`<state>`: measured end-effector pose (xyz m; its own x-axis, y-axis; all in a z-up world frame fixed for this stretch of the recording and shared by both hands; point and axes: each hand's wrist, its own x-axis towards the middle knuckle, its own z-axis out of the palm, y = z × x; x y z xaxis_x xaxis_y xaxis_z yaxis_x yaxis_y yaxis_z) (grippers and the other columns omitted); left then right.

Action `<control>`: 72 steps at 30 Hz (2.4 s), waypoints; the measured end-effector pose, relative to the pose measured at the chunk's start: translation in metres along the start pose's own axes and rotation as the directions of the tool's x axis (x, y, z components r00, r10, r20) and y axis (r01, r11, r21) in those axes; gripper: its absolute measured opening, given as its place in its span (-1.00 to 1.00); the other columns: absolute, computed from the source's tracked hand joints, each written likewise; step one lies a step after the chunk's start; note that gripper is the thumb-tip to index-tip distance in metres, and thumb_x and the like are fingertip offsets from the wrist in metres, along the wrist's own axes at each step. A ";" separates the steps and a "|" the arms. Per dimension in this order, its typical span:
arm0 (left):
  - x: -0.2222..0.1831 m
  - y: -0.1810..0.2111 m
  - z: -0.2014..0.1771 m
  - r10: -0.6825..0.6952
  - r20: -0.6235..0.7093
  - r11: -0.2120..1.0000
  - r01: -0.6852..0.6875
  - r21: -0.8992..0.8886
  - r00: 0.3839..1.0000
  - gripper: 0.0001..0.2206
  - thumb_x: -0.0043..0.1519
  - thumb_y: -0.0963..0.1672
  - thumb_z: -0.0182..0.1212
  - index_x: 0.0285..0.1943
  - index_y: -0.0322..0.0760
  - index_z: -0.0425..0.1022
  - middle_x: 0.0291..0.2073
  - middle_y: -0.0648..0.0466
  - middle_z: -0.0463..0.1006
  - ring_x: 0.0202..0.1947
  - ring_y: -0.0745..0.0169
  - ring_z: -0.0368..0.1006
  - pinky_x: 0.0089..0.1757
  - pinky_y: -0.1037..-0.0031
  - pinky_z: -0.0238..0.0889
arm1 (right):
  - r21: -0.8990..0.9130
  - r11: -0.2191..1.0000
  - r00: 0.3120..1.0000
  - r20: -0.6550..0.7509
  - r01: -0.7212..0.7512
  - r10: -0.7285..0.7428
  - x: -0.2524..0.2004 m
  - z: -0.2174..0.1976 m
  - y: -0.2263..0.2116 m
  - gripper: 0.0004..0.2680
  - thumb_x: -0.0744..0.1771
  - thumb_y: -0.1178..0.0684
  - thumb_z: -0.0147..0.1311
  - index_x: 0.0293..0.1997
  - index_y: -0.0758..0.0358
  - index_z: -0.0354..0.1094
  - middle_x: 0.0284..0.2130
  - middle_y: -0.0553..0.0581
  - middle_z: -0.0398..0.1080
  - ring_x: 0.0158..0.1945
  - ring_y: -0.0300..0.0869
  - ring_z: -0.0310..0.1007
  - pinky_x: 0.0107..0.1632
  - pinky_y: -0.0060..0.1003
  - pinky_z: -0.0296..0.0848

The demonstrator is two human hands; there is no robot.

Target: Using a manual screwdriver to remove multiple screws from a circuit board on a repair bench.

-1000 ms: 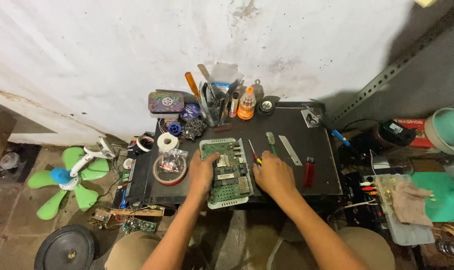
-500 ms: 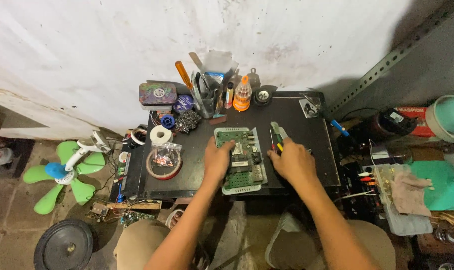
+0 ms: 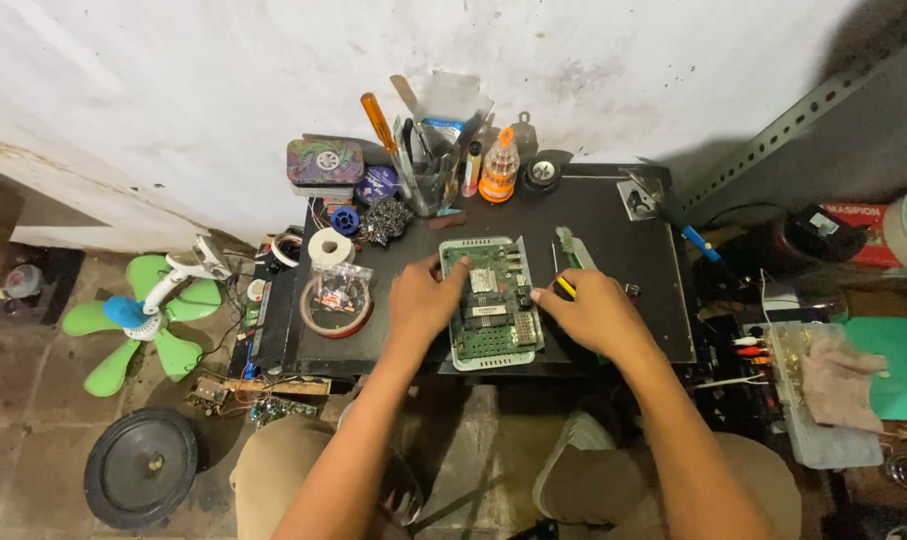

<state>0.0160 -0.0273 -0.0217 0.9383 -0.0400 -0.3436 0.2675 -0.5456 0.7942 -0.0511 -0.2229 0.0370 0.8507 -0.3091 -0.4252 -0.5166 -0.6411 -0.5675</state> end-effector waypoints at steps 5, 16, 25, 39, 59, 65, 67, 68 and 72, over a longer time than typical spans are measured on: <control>0.005 -0.011 -0.004 0.008 -0.005 1.000 -0.008 -0.019 1.000 -0.52 0.24 0.05 0.19 0.09 -0.46 0.61 -0.34 -0.19 0.62 -0.16 -0.17 0.57 -0.20 0.06 0.42 | -0.023 0.999 0.999 0.024 0.023 -0.023 0.014 0.014 0.007 -0.80 0.29 0.03 0.20 -0.14 0.33 0.57 -0.37 0.41 0.56 -0.24 0.15 0.55 -0.23 -0.09 0.45; -0.023 -0.001 -0.032 -0.066 0.088 0.990 0.076 -0.116 0.994 -0.46 0.23 -0.21 0.16 0.45 -0.46 0.24 -0.22 -0.20 0.66 -0.16 -0.12 0.61 -0.09 0.06 0.48 | -0.130 0.985 0.991 -0.056 0.113 -0.121 0.050 0.035 0.025 -0.90 0.29 0.08 0.16 -0.38 0.27 0.45 -0.63 0.18 0.43 -0.51 -0.01 0.42 -0.41 -0.17 0.37; -0.067 -0.002 -0.050 -0.179 0.313 0.901 0.283 -0.328 0.933 -0.15 0.19 -0.23 0.18 0.54 -0.58 -0.40 0.06 -0.38 0.55 -0.18 -0.13 0.65 -0.24 0.26 0.63 | -0.184 0.874 0.865 -0.154 0.450 -0.478 0.072 0.044 0.007 -0.96 0.31 0.21 0.12 -0.31 0.37 0.46 -0.50 0.29 0.40 -0.41 0.17 0.44 -0.31 -0.06 0.39; -0.053 -0.008 -0.066 -0.241 0.325 0.969 0.247 0.023 0.915 -0.40 0.18 -0.06 0.25 0.37 -0.50 0.30 -0.41 -0.14 0.71 -0.56 0.15 0.63 -0.54 0.39 0.51 | -0.005 0.852 0.829 -0.228 0.524 -0.511 0.071 0.049 -0.006 -0.94 0.30 0.31 0.15 -0.24 0.39 0.53 -0.38 0.30 0.50 -0.38 0.08 0.50 -0.32 -0.17 0.43; -0.035 0.011 -0.059 0.414 0.365 0.777 -0.533 0.334 0.833 0.16 -0.20 -0.20 0.64 0.58 -0.47 -0.15 0.36 -0.52 0.08 0.34 -0.62 0.10 0.16 -0.30 0.17 | 0.222 0.893 0.889 -0.341 0.391 -0.305 0.031 -0.006 0.033 -0.87 0.27 0.13 0.28 -0.14 0.20 0.60 -0.43 0.22 0.55 -0.31 -0.09 0.48 -0.22 -0.22 0.42; -0.022 -0.001 -0.056 0.345 0.429 0.768 -0.514 0.383 0.835 0.16 -0.18 -0.17 0.65 0.58 -0.48 -0.16 0.35 -0.47 0.18 0.37 -0.51 0.12 0.21 -0.22 0.13 | 0.057 0.920 0.895 -0.264 0.388 -0.360 0.054 0.014 0.052 -0.77 0.25 0.18 0.30 0.00 0.17 0.58 -0.28 0.26 0.58 -0.13 0.10 0.58 -0.07 -0.14 0.49; -0.019 -0.007 -0.055 0.363 0.421 0.762 -0.525 0.380 0.831 0.17 -0.21 -0.15 0.67 0.58 -0.44 -0.11 0.34 -0.43 0.21 0.36 -0.47 0.15 0.21 -0.16 0.15 | 0.074 0.933 0.911 -0.255 0.353 -0.324 0.064 0.023 0.054 -0.76 0.27 0.16 0.29 0.05 0.15 0.58 -0.21 0.25 0.59 -0.07 0.11 0.58 -0.03 -0.13 0.50; -0.021 -0.007 -0.056 0.365 0.418 0.790 -0.514 0.335 0.832 0.15 -0.20 -0.16 0.66 0.58 -0.44 -0.09 0.34 -0.43 0.21 0.36 -0.47 0.15 0.22 -0.15 0.14 | 0.094 0.942 0.928 -0.229 0.322 -0.295 0.069 0.027 0.055 -0.78 0.28 0.14 0.27 0.04 0.16 0.59 -0.21 0.24 0.60 -0.08 0.07 0.59 -0.04 -0.15 0.50; -0.020 -0.010 -0.056 0.371 0.413 0.812 -0.507 0.290 0.831 0.10 -0.19 -0.19 0.62 0.57 -0.42 -0.05 0.36 -0.41 0.20 0.37 -0.45 0.14 0.25 -0.08 0.11 | 0.117 0.952 0.942 -0.224 0.282 -0.252 0.071 0.030 0.046 -0.79 0.28 0.11 0.27 -0.01 0.14 0.61 -0.25 0.23 0.61 -0.10 0.05 0.59 -0.06 -0.14 0.50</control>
<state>0.0065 0.0258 0.0058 0.7889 -0.5818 -0.1981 -0.3220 -0.6658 0.6731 -0.0171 -0.2534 -0.0408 0.9528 -0.2867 -0.0998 -0.2630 -0.6156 -0.7429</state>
